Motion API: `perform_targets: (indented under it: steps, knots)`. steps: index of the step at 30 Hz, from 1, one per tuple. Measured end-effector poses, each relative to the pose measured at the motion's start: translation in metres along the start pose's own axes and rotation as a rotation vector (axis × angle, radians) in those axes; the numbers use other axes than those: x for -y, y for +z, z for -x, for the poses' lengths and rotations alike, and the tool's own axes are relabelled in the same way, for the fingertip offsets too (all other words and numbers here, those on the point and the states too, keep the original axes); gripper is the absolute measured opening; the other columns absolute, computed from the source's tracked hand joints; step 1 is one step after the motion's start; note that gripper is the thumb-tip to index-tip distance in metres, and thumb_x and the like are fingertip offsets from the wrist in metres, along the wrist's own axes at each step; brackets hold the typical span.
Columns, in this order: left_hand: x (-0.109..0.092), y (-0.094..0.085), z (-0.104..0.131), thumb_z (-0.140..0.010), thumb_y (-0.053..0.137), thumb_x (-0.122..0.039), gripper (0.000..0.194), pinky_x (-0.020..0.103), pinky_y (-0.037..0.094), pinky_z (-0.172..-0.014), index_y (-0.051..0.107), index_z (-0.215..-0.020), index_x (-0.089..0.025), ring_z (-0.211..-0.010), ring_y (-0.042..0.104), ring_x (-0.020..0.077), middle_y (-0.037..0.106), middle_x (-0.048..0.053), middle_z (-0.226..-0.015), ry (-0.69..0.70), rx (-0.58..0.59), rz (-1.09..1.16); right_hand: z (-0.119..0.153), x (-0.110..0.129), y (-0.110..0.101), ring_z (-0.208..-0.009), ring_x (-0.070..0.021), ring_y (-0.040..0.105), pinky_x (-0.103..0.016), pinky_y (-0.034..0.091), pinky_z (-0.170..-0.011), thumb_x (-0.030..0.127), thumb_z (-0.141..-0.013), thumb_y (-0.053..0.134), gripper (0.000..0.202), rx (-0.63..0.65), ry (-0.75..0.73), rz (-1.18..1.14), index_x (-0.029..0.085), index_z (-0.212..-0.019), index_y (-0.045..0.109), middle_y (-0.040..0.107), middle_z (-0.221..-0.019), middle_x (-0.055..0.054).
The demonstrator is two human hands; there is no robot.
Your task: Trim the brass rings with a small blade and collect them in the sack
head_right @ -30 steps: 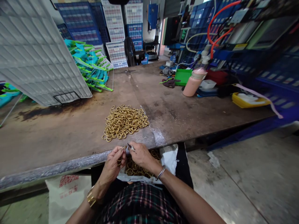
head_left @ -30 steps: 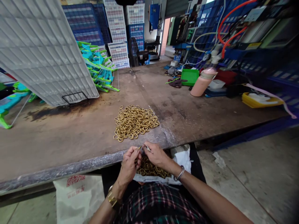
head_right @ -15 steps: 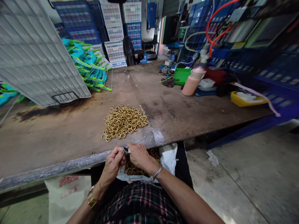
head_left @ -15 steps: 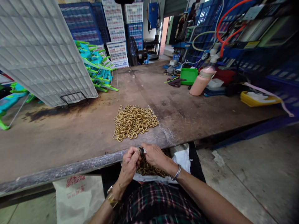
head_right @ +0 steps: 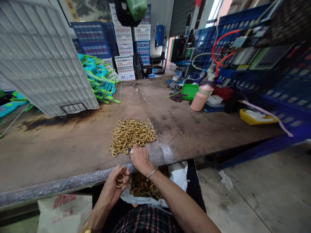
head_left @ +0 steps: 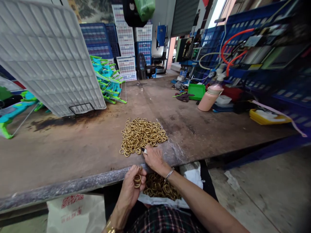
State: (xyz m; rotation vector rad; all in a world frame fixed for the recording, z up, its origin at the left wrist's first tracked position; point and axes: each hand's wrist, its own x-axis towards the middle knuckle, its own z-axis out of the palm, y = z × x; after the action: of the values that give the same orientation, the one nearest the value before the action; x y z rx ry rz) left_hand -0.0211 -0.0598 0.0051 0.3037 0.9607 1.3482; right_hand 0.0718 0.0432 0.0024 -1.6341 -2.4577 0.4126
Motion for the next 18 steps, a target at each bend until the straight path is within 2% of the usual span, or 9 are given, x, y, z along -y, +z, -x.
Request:
perform_targets:
  steps: [5,11,14,18]
  knots:
    - [-0.003,-0.007,-0.005,-0.065,0.068,-0.028,0.032,0.015,0.031,-0.039,0.053,-0.092,-0.019,-0.048,0.049,0.0065,0.057,-0.002,-0.065,-0.084,-0.014,0.14,-0.011,0.003,0.001,-0.077,-0.0219,0.063,-0.028,0.036,-0.062,0.017,-0.084,0.04,0.017,-0.002,0.031,0.014,0.014,-0.096,0.052,0.066,-0.084,-0.014]
    - [-0.01,-0.004,-0.014,-0.065,0.068,-0.018,0.015,0.017,0.041,-0.042,0.053,-0.068,-0.014,-0.058,0.059,0.0112,0.062,0.003,-0.069,-0.122,-0.103,0.256,-0.015,-0.019,-0.001,-0.072,-0.018,0.06,-0.026,0.033,-0.059,0.019,-0.083,0.041,0.016,-0.043,0.072,-0.065,0.016,-0.093,0.053,0.065,-0.08,-0.009]
    - [-0.01,0.0,-0.02,-0.066,0.068,-0.02,0.017,0.016,0.041,-0.041,0.053,-0.069,-0.015,-0.058,0.06,0.0113,0.063,0.002,-0.069,-0.106,-0.122,0.204,-0.011,-0.031,-0.001,-0.069,-0.0158,0.056,-0.024,0.033,-0.061,0.019,-0.083,0.04,0.014,-0.123,0.018,-0.228,0.017,-0.087,0.053,0.061,-0.076,-0.005]
    - [-0.008,0.01,-0.028,-0.064,0.072,-0.032,0.027,0.015,0.038,-0.037,0.053,-0.076,-0.016,-0.055,0.059,0.0102,0.059,-0.002,-0.064,-0.05,-0.081,0.079,0.003,-0.036,-0.003,-0.069,-0.0142,0.052,-0.024,0.037,-0.065,0.019,-0.081,0.039,0.011,-0.203,-0.11,-0.474,0.019,-0.084,0.05,0.056,-0.075,-0.001]
